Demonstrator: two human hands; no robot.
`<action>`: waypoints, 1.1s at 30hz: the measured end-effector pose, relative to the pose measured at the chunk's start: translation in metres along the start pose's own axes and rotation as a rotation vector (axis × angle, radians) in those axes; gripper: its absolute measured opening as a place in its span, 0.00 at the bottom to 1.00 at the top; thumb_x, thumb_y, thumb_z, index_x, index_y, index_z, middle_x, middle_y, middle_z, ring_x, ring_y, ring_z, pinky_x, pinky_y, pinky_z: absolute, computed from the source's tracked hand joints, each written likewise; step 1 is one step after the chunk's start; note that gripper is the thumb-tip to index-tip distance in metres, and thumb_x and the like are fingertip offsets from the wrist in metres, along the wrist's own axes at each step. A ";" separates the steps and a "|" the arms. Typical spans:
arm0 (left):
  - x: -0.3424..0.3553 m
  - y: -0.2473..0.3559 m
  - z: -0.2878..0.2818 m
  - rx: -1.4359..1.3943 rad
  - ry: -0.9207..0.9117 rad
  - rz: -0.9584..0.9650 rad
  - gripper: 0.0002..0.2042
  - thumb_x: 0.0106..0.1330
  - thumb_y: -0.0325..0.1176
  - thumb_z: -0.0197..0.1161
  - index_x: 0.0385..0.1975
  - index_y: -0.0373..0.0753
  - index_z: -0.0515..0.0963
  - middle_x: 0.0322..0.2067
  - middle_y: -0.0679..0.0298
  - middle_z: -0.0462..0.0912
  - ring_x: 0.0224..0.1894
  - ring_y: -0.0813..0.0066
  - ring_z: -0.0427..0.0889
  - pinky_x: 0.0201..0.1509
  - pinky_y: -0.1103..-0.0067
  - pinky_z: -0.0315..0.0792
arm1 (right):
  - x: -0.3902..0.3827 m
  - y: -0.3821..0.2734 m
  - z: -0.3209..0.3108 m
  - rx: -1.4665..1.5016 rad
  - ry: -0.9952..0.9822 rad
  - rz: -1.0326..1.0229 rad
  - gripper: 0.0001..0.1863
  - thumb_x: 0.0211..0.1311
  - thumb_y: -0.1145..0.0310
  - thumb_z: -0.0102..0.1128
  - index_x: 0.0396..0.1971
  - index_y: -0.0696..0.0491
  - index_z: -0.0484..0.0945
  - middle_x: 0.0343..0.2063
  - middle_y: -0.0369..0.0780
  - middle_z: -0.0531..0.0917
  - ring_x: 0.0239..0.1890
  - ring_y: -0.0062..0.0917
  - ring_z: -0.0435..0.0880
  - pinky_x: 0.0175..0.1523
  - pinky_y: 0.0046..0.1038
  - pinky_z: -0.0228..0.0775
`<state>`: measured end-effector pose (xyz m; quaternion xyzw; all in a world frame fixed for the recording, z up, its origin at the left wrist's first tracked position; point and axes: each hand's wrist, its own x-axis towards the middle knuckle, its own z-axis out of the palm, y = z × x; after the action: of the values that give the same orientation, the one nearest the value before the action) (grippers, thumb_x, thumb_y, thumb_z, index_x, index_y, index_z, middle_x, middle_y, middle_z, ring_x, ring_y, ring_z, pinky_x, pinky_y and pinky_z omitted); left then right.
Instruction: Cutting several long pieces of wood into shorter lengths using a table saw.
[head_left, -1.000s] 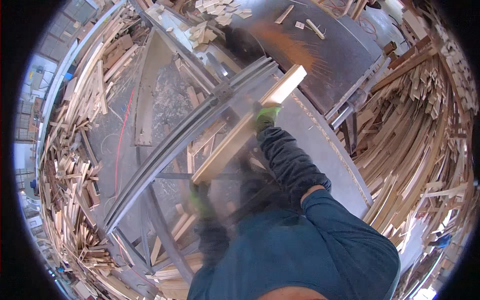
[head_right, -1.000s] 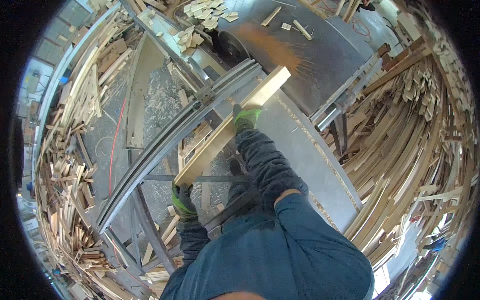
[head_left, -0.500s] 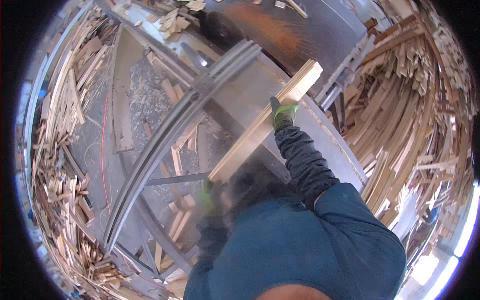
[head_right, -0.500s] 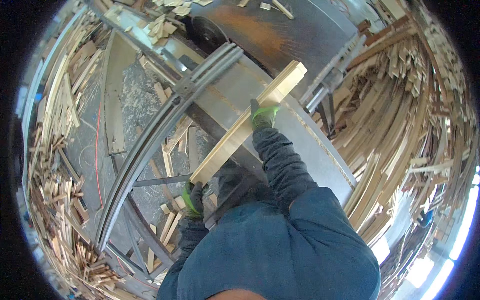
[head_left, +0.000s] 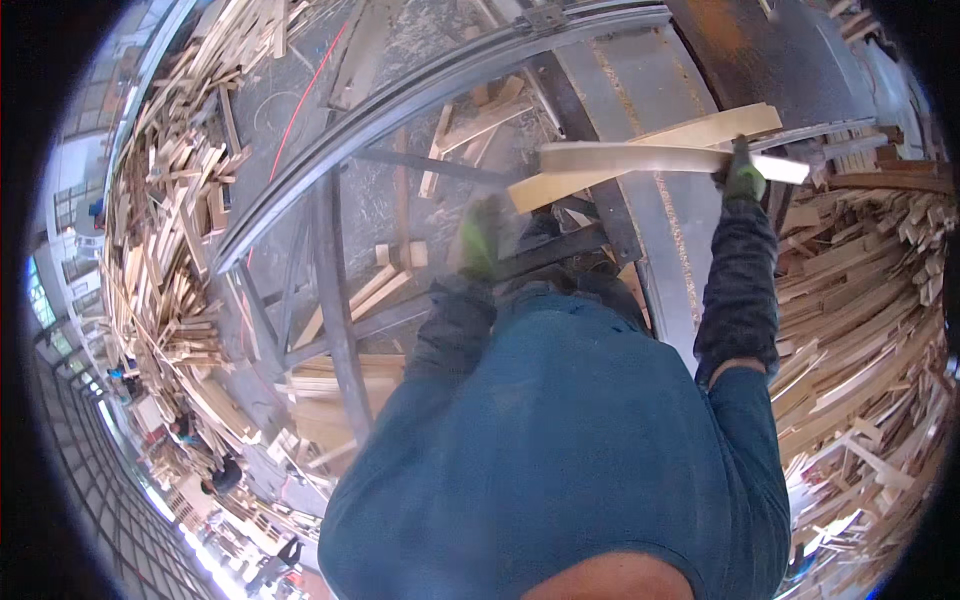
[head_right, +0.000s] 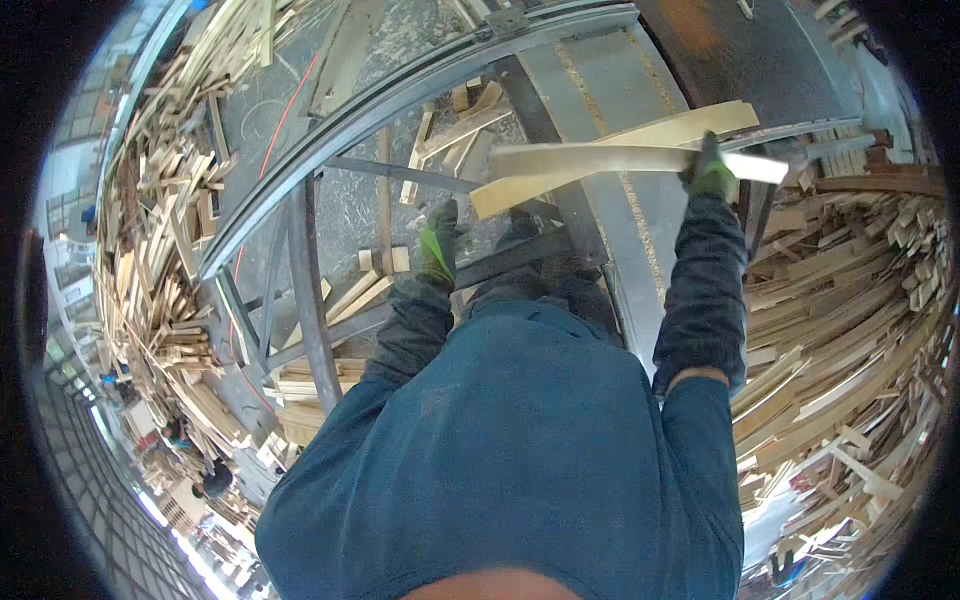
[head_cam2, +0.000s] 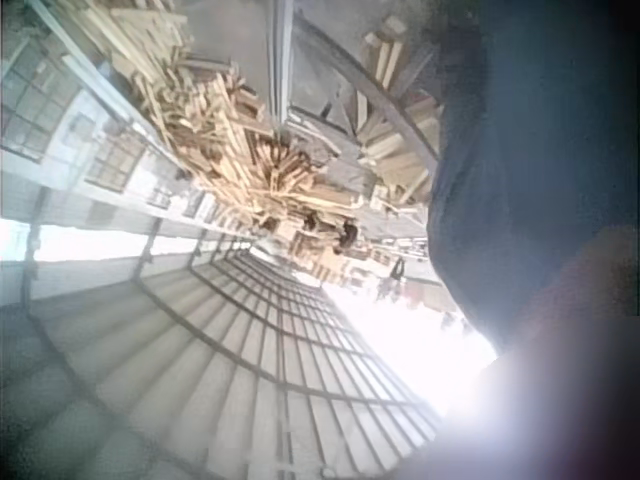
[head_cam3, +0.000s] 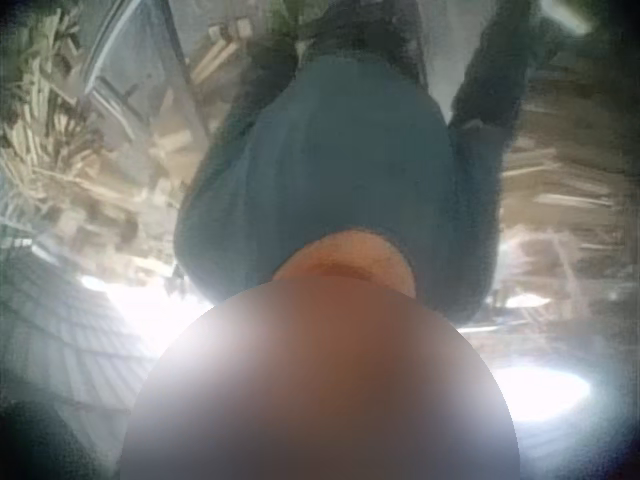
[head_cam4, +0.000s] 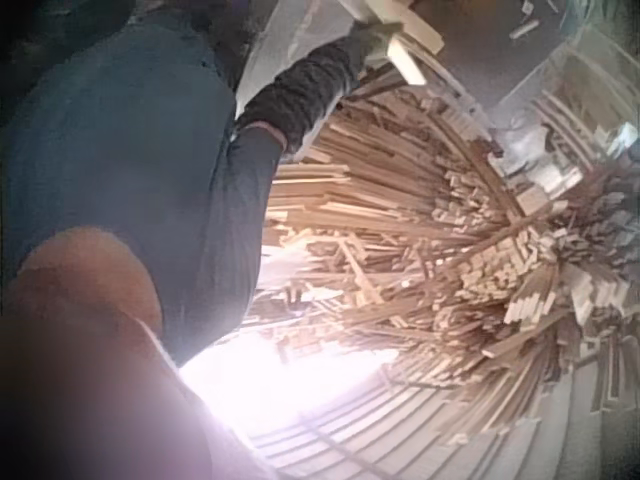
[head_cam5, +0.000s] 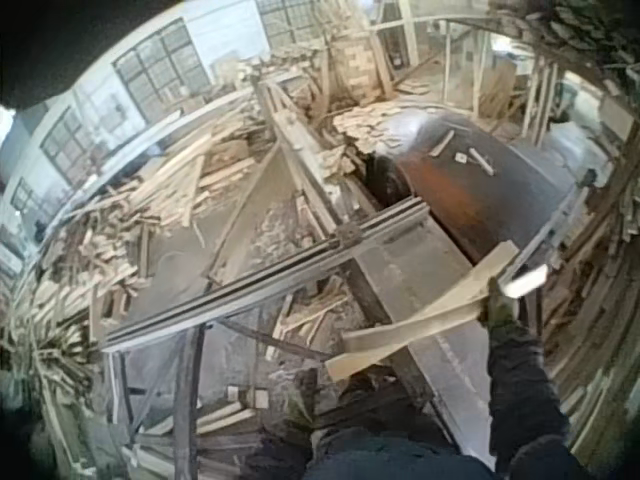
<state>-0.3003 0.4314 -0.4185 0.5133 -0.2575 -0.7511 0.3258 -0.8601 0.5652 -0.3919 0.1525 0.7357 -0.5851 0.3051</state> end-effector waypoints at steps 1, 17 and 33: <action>-0.012 -0.006 0.025 -0.012 -0.040 -0.015 0.26 0.85 0.42 0.71 0.76 0.38 0.78 0.58 0.57 0.88 0.59 0.63 0.89 0.62 0.68 0.88 | 0.006 0.000 -0.046 0.210 0.068 -0.005 0.35 0.78 0.31 0.73 0.50 0.54 0.86 0.34 0.40 0.87 0.31 0.30 0.87 0.34 0.33 0.87; -0.337 0.109 0.332 0.708 -1.019 1.005 0.17 0.74 0.30 0.81 0.60 0.36 0.92 0.48 0.52 0.94 0.45 0.59 0.94 0.49 0.68 0.88 | -0.102 -0.013 -0.365 0.781 -0.517 -0.209 0.28 0.76 0.38 0.75 0.52 0.50 0.92 0.35 0.42 0.95 0.36 0.34 0.96 0.39 0.33 0.95; -0.137 -0.025 0.081 0.875 -0.341 0.293 0.21 0.88 0.46 0.68 0.58 0.31 0.91 0.41 0.61 0.96 0.44 0.74 0.91 0.51 0.72 0.85 | -0.101 -0.025 -0.125 -0.277 -0.126 -0.167 0.36 0.75 0.35 0.77 0.49 0.58 0.83 0.24 0.41 0.87 0.15 0.26 0.83 0.17 0.31 0.72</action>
<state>-0.3460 0.5556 -0.3265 0.4300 -0.6681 -0.5920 0.1351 -0.8315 0.6910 -0.2932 0.0107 0.7988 -0.5099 0.3191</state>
